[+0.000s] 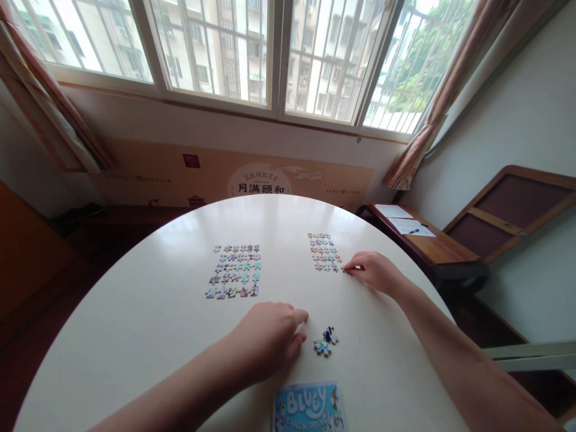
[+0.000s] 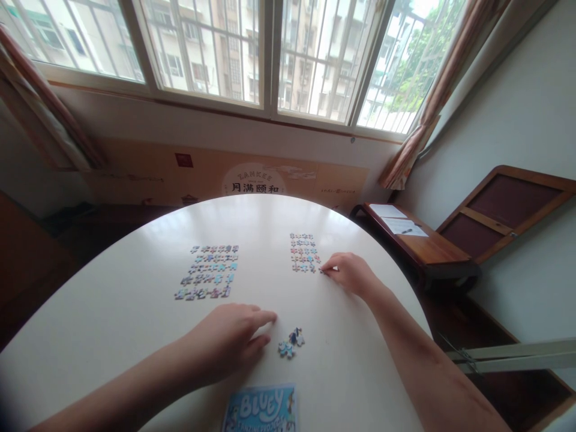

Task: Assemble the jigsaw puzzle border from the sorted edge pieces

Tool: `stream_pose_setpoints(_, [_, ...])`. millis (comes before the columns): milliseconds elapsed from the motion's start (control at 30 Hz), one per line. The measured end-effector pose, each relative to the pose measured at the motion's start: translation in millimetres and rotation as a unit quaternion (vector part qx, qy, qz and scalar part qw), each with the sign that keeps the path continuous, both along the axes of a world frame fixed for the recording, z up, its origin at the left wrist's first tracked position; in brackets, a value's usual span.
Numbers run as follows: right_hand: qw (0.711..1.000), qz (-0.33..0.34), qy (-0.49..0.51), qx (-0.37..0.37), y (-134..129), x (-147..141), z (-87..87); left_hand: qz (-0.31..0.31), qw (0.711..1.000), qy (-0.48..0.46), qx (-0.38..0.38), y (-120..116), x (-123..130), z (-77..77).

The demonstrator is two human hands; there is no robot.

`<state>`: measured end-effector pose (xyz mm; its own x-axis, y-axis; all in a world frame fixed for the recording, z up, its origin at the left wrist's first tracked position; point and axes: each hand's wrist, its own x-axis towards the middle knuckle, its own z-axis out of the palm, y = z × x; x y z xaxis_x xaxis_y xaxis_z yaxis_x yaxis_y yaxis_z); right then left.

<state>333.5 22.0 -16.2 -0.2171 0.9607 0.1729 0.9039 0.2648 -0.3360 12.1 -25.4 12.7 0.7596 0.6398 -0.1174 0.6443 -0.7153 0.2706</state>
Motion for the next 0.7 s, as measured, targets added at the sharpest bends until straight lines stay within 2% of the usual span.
stream_pose_setpoints(333, [0.999, -0.013, -0.011, 0.04, 3, -6, -4.7, -0.001, 1.0, 0.003, 0.004, -1, 0, 2.9])
stream_pose_setpoints(500, [0.996, 0.004, 0.017, 0.082, -12, -19, 10.4, -0.026, 0.999, -0.035, 0.018, -2, 0, 2.2])
stream_pose_setpoints(567, [0.995, 0.065, 0.046, 0.057, -23, -30, 20.3, -0.064, 0.995, -0.069, 0.021, -3, 0, 2.5])
stream_pose_setpoints(667, [0.973, 0.214, 0.062, -0.057, -41, -51, 32.6, -0.119, 0.987, -0.105, 0.02, -4, 0, 3.2])
stream_pose_setpoints(700, [0.964, 0.246, 0.061, -0.079, -46, -57, 35.4, -0.13, 0.985, -0.109, 0.018, -5, -1, 3.4])
